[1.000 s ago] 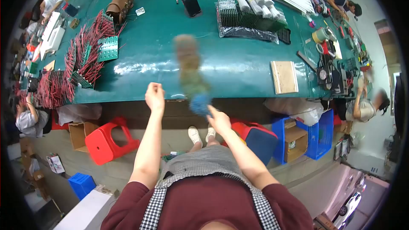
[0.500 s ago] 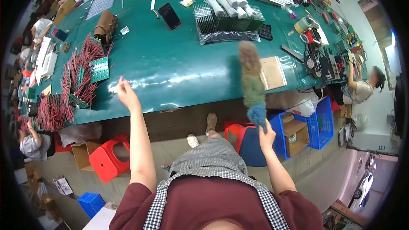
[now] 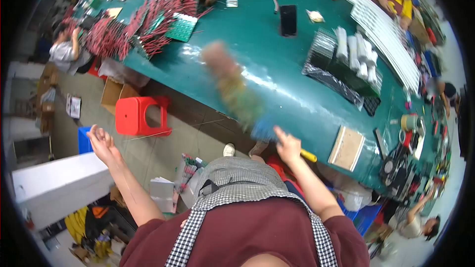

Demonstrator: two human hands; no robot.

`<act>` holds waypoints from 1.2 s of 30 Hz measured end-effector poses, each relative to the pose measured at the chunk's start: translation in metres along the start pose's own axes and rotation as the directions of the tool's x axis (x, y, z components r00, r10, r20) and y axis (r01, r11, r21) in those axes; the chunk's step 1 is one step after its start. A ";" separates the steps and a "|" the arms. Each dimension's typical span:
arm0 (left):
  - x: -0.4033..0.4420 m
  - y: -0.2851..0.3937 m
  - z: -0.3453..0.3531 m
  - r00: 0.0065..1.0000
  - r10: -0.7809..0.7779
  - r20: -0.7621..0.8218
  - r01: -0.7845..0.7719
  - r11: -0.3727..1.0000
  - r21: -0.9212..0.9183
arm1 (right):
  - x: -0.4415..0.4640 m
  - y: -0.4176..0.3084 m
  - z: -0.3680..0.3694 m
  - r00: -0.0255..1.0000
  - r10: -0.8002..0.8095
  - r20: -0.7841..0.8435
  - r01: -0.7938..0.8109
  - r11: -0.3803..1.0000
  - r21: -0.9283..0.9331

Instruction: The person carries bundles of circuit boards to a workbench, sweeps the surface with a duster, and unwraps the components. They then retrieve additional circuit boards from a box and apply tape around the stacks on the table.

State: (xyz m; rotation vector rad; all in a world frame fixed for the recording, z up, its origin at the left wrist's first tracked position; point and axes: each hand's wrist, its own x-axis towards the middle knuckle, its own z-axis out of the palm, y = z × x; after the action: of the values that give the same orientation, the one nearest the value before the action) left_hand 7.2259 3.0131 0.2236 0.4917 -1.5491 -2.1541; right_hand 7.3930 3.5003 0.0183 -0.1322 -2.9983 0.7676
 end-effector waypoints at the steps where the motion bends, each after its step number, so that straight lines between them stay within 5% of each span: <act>1: -0.012 -0.001 -0.014 0.992 -0.065 -0.111 0.068 0.997 0.022 | 0.034 0.018 0.007 0.997 0.020 -0.073 -0.020 1.000 0.008; 3: -0.035 -0.012 -0.064 0.952 -0.242 -0.188 0.228 0.969 -0.092 | 0.110 0.017 -0.005 0.983 0.181 -0.013 -0.182 0.976 -0.117; 6: -0.074 -0.027 -0.135 0.858 -0.498 -0.123 0.460 0.854 -0.244 | 0.168 0.026 0.046 0.996 0.081 0.024 -0.077 0.987 -0.139; 8: -0.096 -0.016 -0.178 0.863 -0.504 0.035 0.472 0.779 -0.413 | 0.156 -0.016 0.072 0.989 0.010 0.149 0.009 0.992 -0.124; 9: -0.107 -0.007 -0.185 0.877 -0.476 -0.058 0.412 0.810 -0.417 | 0.132 -0.039 0.081 0.977 -0.058 0.205 0.084 0.989 -0.123; 12: -0.113 -0.008 -0.211 0.930 -0.305 -0.206 0.265 0.943 -0.204 | 0.063 -0.082 0.094 0.837 -0.315 0.448 0.328 0.943 0.052; 15: -0.079 -0.022 -0.213 0.969 -0.128 -0.209 0.156 0.980 0.125 | 0.016 -0.078 0.062 0.838 -0.421 0.348 0.418 0.904 0.089; 18: -0.029 -0.025 -0.133 0.999 0.044 -0.032 -0.035 0.968 0.249 | -0.024 -0.033 0.010 0.990 -0.126 0.070 0.133 0.986 -0.102; 21: 0.005 -0.027 0.006 0.999 0.001 0.046 -0.007 0.989 0.145 | -0.052 0.028 -0.033 0.961 0.151 -0.232 -0.201 0.957 -0.211; 23: 0.048 -0.055 0.082 0.954 0.080 0.288 -0.118 0.986 0.114 | -0.081 0.063 -0.030 0.986 0.129 -0.104 -0.153 0.948 -0.279; 25: 0.076 -0.090 0.168 0.925 0.093 0.369 -0.134 0.987 0.086 | -0.115 0.058 -0.031 0.987 0.134 0.094 -0.101 0.951 -0.293; 26: 0.084 -0.110 0.212 0.917 -0.021 0.397 -0.034 0.991 0.131 | -0.128 0.040 -0.041 0.964 0.127 0.233 -0.066 0.965 -0.253; 28: 0.122 -0.192 0.283 0.776 0.260 0.574 -0.461 0.855 0.236 | -0.157 0.010 -0.049 0.957 0.088 0.275 -0.034 0.980 -0.195; 29: 0.132 -0.234 0.309 0.712 0.141 0.688 -0.340 0.926 0.162 | -0.162 -0.011 -0.060 0.957 0.144 0.252 -0.102 0.980 -0.170; 30: 0.118 -0.271 0.338 0.742 0.172 0.648 -0.475 0.817 0.327 | -0.176 -0.013 -0.052 0.979 0.153 0.131 -0.137 0.983 -0.119; 31: 0.127 -0.306 0.361 0.523 0.196 0.829 -0.750 0.569 0.338 | -0.186 -0.014 -0.046 0.944 0.280 0.177 -0.267 0.959 -0.093; 32: 0.082 -0.320 0.380 0.696 0.039 0.717 -0.574 0.630 0.524 | -0.187 -0.018 -0.046 0.961 0.275 0.003 -0.275 0.961 0.018; 34: 0.071 -0.401 0.412 0.636 -0.219 0.740 -0.673 0.312 0.671 | -0.177 -0.017 -0.052 0.916 0.399 -0.041 -0.395 0.915 0.081; 36: 0.018 -0.403 0.441 0.580 -0.220 0.784 -0.729 0.288 0.621 | -0.167 0.001 -0.052 0.911 0.413 -0.020 -0.410 0.909 0.079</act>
State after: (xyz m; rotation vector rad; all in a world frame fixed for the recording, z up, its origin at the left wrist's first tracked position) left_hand 6.9227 3.4646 -0.0237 -0.5928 -3.0631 -0.8031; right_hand 7.5626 3.5104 0.0599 -0.7886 -2.9332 0.8893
